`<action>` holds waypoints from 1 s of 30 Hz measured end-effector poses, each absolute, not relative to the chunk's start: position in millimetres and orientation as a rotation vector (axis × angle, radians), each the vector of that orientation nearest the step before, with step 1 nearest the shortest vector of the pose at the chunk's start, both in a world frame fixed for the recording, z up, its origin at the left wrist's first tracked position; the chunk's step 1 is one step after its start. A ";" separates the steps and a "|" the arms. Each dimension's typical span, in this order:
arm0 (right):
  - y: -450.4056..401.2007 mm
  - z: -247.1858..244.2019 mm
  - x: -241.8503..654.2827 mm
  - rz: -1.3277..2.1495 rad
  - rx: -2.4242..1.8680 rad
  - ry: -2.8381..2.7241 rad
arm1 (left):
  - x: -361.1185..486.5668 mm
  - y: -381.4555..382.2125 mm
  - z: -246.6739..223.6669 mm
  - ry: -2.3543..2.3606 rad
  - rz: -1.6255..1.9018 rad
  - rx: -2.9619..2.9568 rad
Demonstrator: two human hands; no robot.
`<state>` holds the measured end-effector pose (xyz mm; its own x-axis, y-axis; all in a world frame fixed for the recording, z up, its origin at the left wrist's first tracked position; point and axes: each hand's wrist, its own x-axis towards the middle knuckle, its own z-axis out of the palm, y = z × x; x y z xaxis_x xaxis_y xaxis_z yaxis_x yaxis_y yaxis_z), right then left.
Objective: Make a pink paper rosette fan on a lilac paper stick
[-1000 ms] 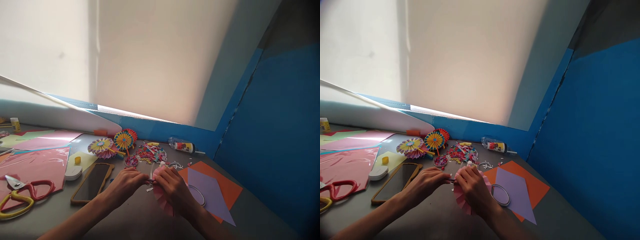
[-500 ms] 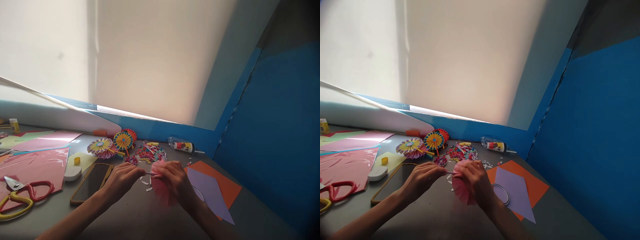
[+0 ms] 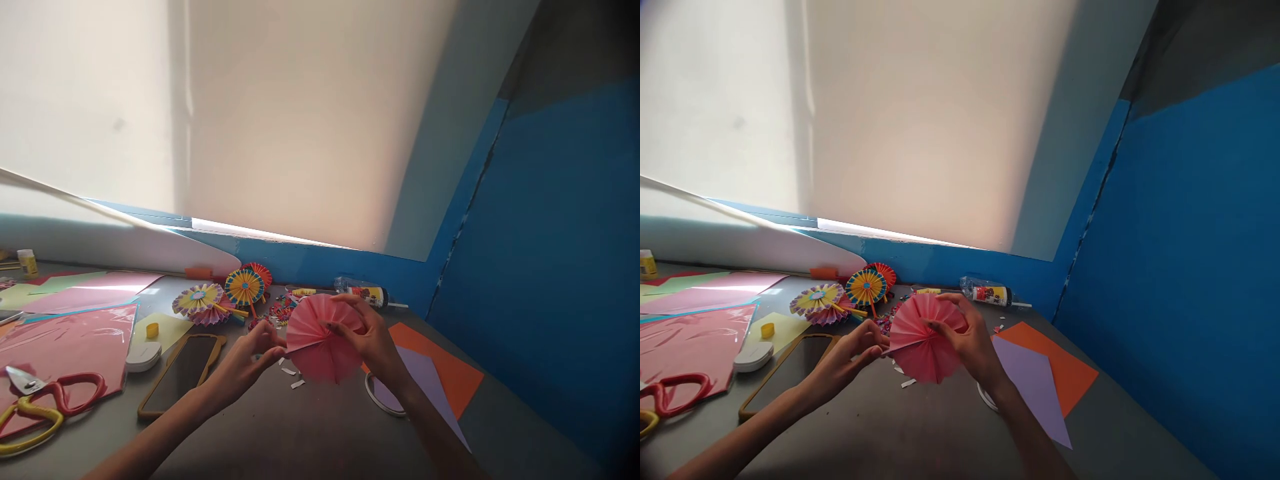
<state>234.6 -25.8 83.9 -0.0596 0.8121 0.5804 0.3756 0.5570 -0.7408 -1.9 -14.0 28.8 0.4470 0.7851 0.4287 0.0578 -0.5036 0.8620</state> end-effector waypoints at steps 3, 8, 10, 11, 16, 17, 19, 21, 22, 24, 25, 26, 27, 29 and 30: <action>-27.0 82.8 227.6 0.522 -0.918 -1.776 | 4.8 -15.1 25.0 0.551 1.004 1.604; -19.5 68.8 213.7 0.479 -0.944 -1.736 | 10.5 -14.2 18.4 0.606 1.034 1.496; -15.7 64.8 210.6 0.461 -0.961 -1.680 | 11.1 -14.2 18.8 0.646 1.072 1.460; -14.4 63.8 209.5 0.458 -0.962 -1.660 | 11.3 -14.5 19.7 0.661 1.085 1.442; -17.3 65.9 207.7 0.532 -0.934 -1.808 | 11.8 -17.0 27.4 0.691 1.090 1.408; -18.9 66.7 207.5 0.564 -0.932 -1.864 | 11.3 -17.0 28.4 0.695 1.100 1.403; -20.9 67.1 206.7 0.611 -0.931 -1.936 | 9.7 -15.8 29.2 0.699 1.127 1.409; -20.4 65.0 205.4 0.625 -0.934 -1.940 | 7.7 -13.5 28.5 0.690 1.138 1.432; -19.0 63.2 204.6 0.620 -0.934 -1.918 | 6.9 -12.2 27.8 0.683 1.141 1.443; -15.0 58.7 203.2 0.606 -0.935 -1.839 | 5.5 -9.8 26.4 0.661 1.143 1.449; -12.8 56.6 202.8 0.604 -0.936 -1.800 | 5.0 -8.8 25.8 0.650 1.140 1.447; -10.8 54.8 202.5 0.604 -0.937 -1.769 | 4.6 -8.0 25.5 0.638 1.135 1.446; -9.2 53.4 202.3 0.605 -0.939 -1.748 | 4.4 -7.4 25.3 0.628 1.130 1.445; -7.4 52.5 202.5 0.615 -0.949 -1.736 | 4.2 -7.0 25.4 0.620 1.126 1.446; -7.2 52.8 202.9 0.620 -0.953 -1.739 | 4.3 -7.2 25.6 0.621 1.125 1.449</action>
